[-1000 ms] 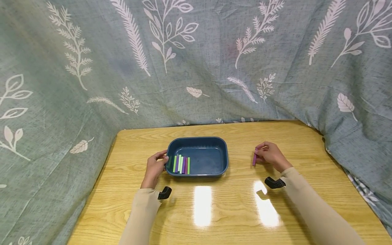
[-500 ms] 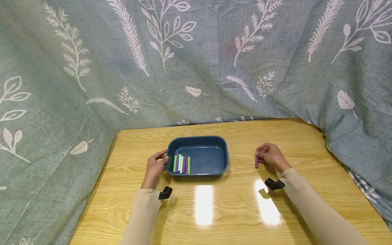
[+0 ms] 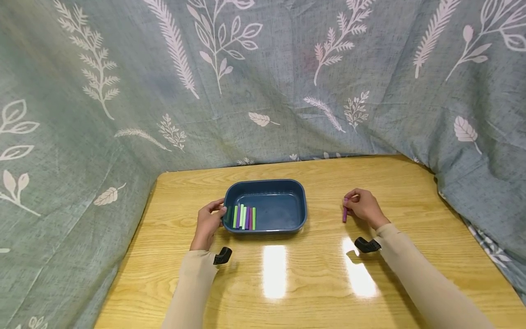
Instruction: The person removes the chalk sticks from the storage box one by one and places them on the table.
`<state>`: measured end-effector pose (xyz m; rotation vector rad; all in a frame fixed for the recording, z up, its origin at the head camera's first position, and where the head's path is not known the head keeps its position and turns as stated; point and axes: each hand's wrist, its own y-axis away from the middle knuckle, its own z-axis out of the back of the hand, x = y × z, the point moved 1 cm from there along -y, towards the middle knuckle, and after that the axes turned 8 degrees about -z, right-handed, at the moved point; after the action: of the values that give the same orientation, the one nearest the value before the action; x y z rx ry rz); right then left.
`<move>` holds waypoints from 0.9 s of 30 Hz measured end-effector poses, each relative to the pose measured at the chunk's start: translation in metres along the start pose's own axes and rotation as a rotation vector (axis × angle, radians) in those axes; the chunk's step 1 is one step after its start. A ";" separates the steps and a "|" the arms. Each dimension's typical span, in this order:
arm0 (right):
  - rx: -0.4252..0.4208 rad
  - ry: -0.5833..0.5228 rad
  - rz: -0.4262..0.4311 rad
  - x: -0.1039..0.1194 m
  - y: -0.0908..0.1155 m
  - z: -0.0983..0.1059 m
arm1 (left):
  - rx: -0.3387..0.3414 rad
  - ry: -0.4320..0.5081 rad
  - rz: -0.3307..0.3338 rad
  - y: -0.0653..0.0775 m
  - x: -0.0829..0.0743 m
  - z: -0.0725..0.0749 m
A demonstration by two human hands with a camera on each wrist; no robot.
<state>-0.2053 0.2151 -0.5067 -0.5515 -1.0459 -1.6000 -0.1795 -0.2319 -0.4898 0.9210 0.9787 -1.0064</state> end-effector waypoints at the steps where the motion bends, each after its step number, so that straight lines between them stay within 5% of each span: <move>1: 0.000 0.003 0.001 0.001 0.000 0.000 | -0.004 0.007 0.001 -0.001 0.000 0.000; 27: -0.125 0.101 0.053 0.001 0.002 -0.007 | -0.016 0.037 0.002 0.001 0.002 0.002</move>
<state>-0.2022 0.2090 -0.5088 -0.5716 -0.8533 -1.6366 -0.1779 -0.2340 -0.4912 0.9304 1.0154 -0.9811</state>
